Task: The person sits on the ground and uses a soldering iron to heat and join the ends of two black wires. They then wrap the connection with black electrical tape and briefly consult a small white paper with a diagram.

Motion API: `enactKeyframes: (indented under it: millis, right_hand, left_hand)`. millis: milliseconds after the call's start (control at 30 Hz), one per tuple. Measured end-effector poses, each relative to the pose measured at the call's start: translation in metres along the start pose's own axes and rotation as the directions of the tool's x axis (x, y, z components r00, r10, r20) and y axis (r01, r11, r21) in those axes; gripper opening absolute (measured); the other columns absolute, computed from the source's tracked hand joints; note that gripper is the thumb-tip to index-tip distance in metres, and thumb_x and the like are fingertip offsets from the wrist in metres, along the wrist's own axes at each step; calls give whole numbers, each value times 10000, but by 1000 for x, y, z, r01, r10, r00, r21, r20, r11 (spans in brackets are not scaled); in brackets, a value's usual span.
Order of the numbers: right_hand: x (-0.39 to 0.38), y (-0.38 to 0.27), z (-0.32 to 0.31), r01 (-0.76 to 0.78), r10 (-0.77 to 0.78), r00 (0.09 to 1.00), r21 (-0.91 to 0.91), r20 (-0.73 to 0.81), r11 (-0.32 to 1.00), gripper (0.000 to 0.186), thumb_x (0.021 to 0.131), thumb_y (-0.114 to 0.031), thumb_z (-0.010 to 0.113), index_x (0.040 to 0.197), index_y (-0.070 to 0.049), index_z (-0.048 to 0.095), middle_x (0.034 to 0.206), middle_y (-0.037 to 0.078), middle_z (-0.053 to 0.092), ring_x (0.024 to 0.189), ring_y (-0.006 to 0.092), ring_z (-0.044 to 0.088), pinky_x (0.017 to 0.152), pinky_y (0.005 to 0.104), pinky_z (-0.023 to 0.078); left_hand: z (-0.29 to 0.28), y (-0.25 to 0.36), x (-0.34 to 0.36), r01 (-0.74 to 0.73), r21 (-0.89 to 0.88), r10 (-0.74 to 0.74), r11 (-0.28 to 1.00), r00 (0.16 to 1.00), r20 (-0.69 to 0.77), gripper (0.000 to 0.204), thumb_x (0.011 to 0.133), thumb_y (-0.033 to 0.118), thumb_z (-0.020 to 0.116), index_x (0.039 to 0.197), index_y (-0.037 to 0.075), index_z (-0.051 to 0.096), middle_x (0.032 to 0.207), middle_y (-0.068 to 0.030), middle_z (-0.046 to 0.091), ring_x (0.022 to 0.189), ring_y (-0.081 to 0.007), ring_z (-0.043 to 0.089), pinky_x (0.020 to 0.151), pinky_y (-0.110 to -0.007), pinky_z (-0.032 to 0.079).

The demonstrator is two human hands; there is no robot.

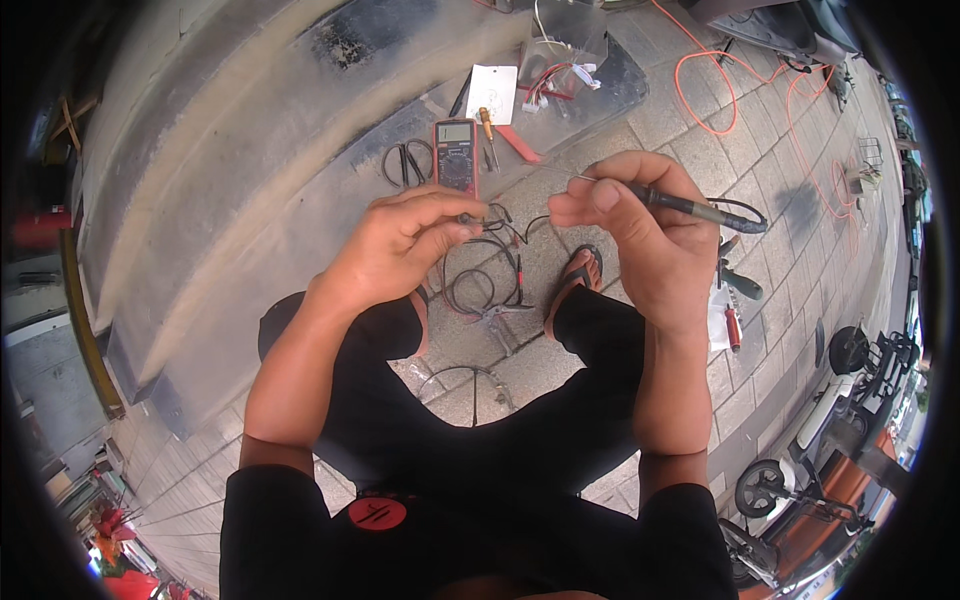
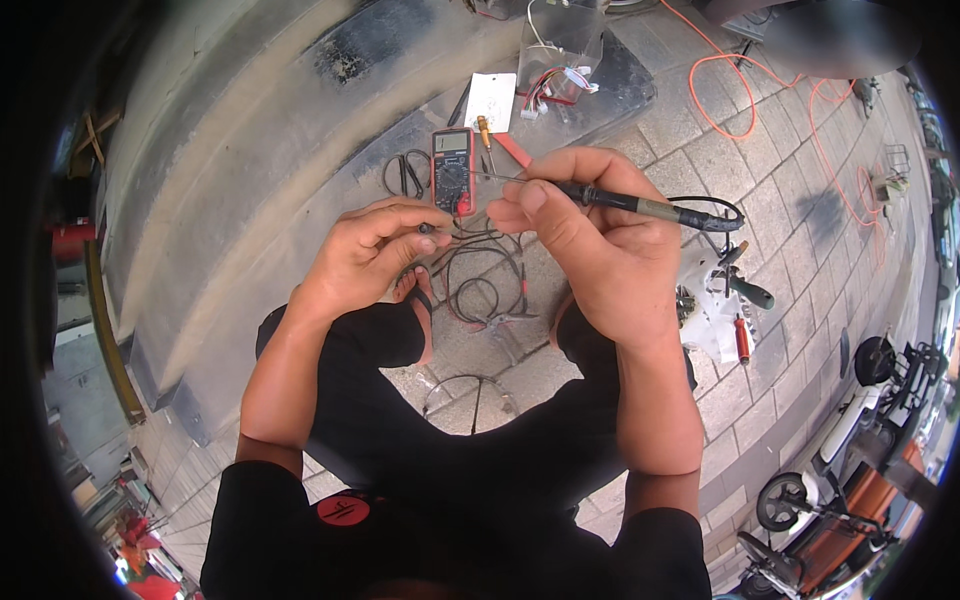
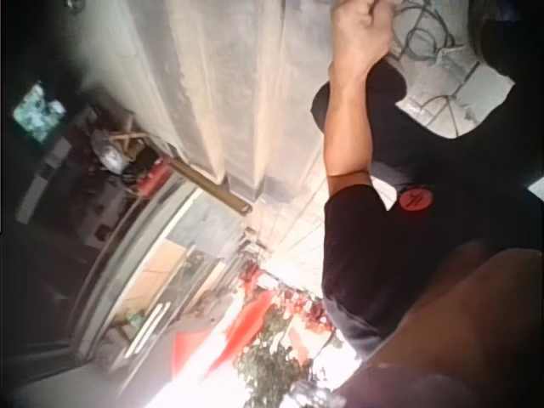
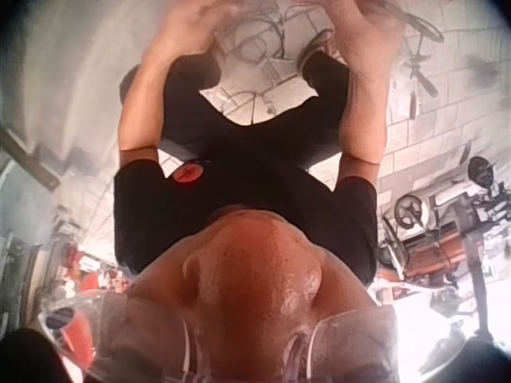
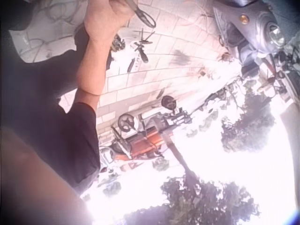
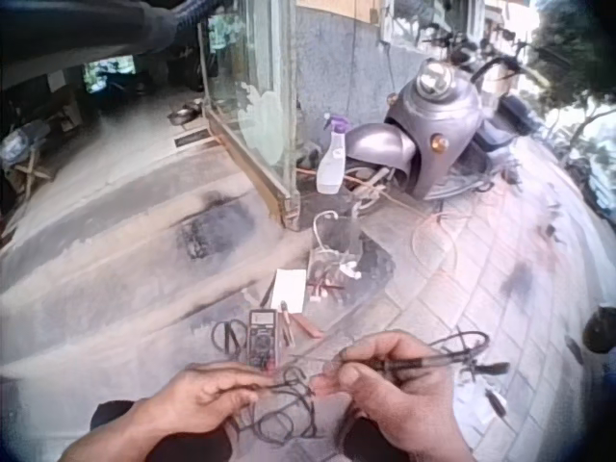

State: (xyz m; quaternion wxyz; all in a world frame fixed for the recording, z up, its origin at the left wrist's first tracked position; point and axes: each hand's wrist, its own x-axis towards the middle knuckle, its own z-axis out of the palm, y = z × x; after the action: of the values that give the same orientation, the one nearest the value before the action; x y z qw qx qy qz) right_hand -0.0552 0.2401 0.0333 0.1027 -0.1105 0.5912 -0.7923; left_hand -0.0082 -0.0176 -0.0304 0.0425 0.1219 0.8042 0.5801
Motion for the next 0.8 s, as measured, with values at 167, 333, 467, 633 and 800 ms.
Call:
enactKeyframes:
  millis: [167,333,467,633,800]
  right_hand:
    - [11,7,9,1,3,998,71,-56,997,174,1033,-33,629,1154,87,597,1093,208,709,993,287,753,859,395,645]
    - [9,17,25,121,-122,992,91,12,988,196,1066,-83,579,1182,68,533,1125,206,674,1036,318,742,907,431,627]
    - [-2,17,32,263,-255,958,-51,131,963,158,1053,-27,572,1174,42,497,1197,180,634,1091,226,692,980,337,530]
    - [-5,25,30,493,-421,862,-275,283,826,217,1000,52,580,1180,3,468,1197,201,606,1070,190,643,945,312,508]
    - [1,29,24,573,-536,819,-348,205,742,209,1013,42,561,1196,21,462,1187,214,619,1016,217,666,918,331,534]
  left_hand:
    - [-10,6,-3,-30,3,30,1000,997,-65,240,895,-37,772,1133,-30,740,1155,-143,725,967,-174,713,809,-293,574]
    - [-2,10,7,-162,-69,139,984,955,-263,240,884,-46,794,1113,-21,726,1134,-149,716,990,-187,708,801,-301,580]
    - [3,17,16,-220,-11,206,976,931,-301,255,879,-60,792,1122,-13,727,1140,-153,711,1005,-191,706,808,-304,589]
    - [7,17,19,-224,-31,200,974,916,-348,271,868,-61,802,1124,2,739,1136,-136,724,1009,-185,705,811,-288,585]
    - [4,13,21,-164,32,163,986,903,-397,244,883,-43,799,1118,-17,741,1123,-122,741,994,-160,699,806,-269,577]
